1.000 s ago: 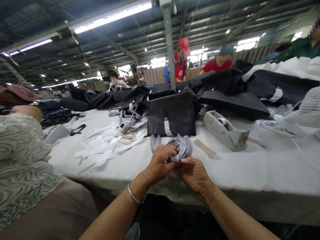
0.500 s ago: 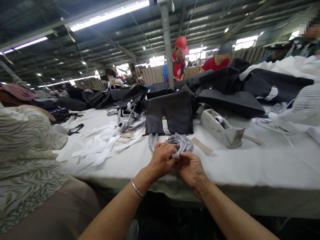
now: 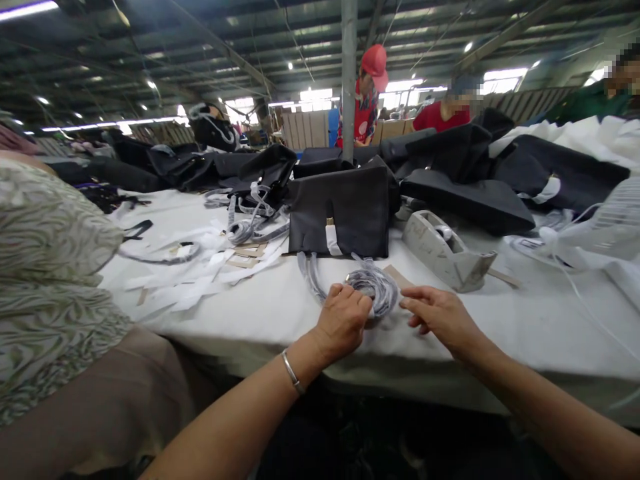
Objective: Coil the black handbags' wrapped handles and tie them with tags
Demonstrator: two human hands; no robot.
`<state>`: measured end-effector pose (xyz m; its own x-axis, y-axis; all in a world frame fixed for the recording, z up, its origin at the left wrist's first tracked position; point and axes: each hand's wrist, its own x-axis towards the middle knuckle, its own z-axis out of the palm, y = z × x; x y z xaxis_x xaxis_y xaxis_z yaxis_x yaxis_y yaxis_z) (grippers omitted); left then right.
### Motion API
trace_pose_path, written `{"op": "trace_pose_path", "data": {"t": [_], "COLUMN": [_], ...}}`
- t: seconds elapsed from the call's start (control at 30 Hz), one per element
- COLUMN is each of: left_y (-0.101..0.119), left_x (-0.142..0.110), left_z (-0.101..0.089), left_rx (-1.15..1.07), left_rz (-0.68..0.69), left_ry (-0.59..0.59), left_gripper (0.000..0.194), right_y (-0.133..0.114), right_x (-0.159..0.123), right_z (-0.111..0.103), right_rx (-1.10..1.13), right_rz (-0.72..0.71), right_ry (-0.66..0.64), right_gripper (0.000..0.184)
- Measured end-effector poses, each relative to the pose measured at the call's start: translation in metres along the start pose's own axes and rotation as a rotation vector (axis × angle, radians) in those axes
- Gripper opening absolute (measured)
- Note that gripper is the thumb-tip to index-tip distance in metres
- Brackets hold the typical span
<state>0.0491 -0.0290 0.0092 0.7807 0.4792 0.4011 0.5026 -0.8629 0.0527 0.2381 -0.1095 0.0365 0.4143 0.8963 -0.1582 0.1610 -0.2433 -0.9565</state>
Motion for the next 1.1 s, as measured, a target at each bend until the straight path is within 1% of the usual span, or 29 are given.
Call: {"op": "trace_pose_path", "data": {"t": [0.03,0.07,0.1,0.13,0.17,0.2,0.23,0.3,0.37,0.43,0.5,0.57,0.67,0.73,0.8,0.9,1.03,1.1], "left_y": [0.001,0.002,0.001,0.0,-0.002,-0.004,-0.005,-0.008,-0.012,-0.015,-0.02,-0.023,-0.027,-0.026,-0.025,-0.022,-0.02,-0.02], "left_x": [0.002,0.004,0.006,0.007,0.008,0.009,0.009,0.01,0.011,0.013,0.015,0.017,0.017,0.016,0.014,0.01,0.006,0.005], "left_z": [0.0,-0.001,-0.001,0.0,0.0,0.001,0.001,0.003,0.003,0.003,0.003,0.004,0.005,0.006,0.005,0.005,0.005,0.005], "left_rx": [-0.018,-0.046,-0.076,-0.105,-0.128,-0.143,-0.152,-0.163,-0.18,-0.218,-0.273,-0.324,-0.382,-0.399,-0.378,-0.31,-0.294,-0.286], "left_rz": [-0.004,-0.011,-0.021,-0.026,-0.027,-0.029,-0.031,-0.039,-0.04,-0.029,-0.013,-0.005,0.001,-0.008,-0.038,-0.07,-0.052,-0.064], "left_ry": [-0.02,-0.036,-0.045,-0.053,-0.062,-0.07,-0.076,-0.088,-0.098,-0.112,-0.13,-0.141,-0.095,-0.044,-0.023,-0.025,-0.015,-0.009], "left_gripper": [0.01,0.01,0.009,0.009,0.009,0.01,0.011,0.012,0.015,0.02,0.024,0.024,0.025,0.027,0.027,0.026,0.025,0.022], "right_y": [0.001,0.001,0.0,-0.002,-0.005,-0.008,-0.012,-0.018,-0.021,-0.019,-0.015,-0.01,-0.005,-0.003,-0.004,-0.005,-0.007,-0.009], "right_x": [0.0,0.0,0.0,0.001,0.004,0.008,0.013,0.026,0.04,0.049,0.052,0.049,0.039,0.035,0.034,0.037,0.044,0.048], "right_z": [-0.006,-0.009,-0.008,-0.004,0.003,0.011,0.019,0.033,0.041,0.043,0.043,0.044,0.046,0.046,0.045,0.042,0.042,0.042], "right_rx": [-0.154,-0.27,-0.351,-0.413,-0.47,-0.536,-0.616,-0.805,-0.946,-0.998,-1.024,-1.068,-1.129,-1.148,-1.13,-1.039,-0.933,-0.898], "right_rz": [-0.148,-0.307,-0.453,-0.566,-0.637,-0.672,-0.673,-0.608,-0.533,-0.51,-0.516,-0.528,-0.548,-0.542,-0.515,-0.486,-0.42,-0.402], "right_ry": [0.109,0.185,0.204,0.171,0.103,0.019,-0.063,-0.171,-0.234,-0.276,-0.277,-0.241,-0.199,-0.194,-0.206,-0.236,-0.205,-0.227], "right_gripper": [0.025,0.022,0.019,0.017,0.017,0.018,0.02,0.022,0.02,0.016,0.016,0.018,0.02,0.022,0.022,0.018,0.015,0.014]}}
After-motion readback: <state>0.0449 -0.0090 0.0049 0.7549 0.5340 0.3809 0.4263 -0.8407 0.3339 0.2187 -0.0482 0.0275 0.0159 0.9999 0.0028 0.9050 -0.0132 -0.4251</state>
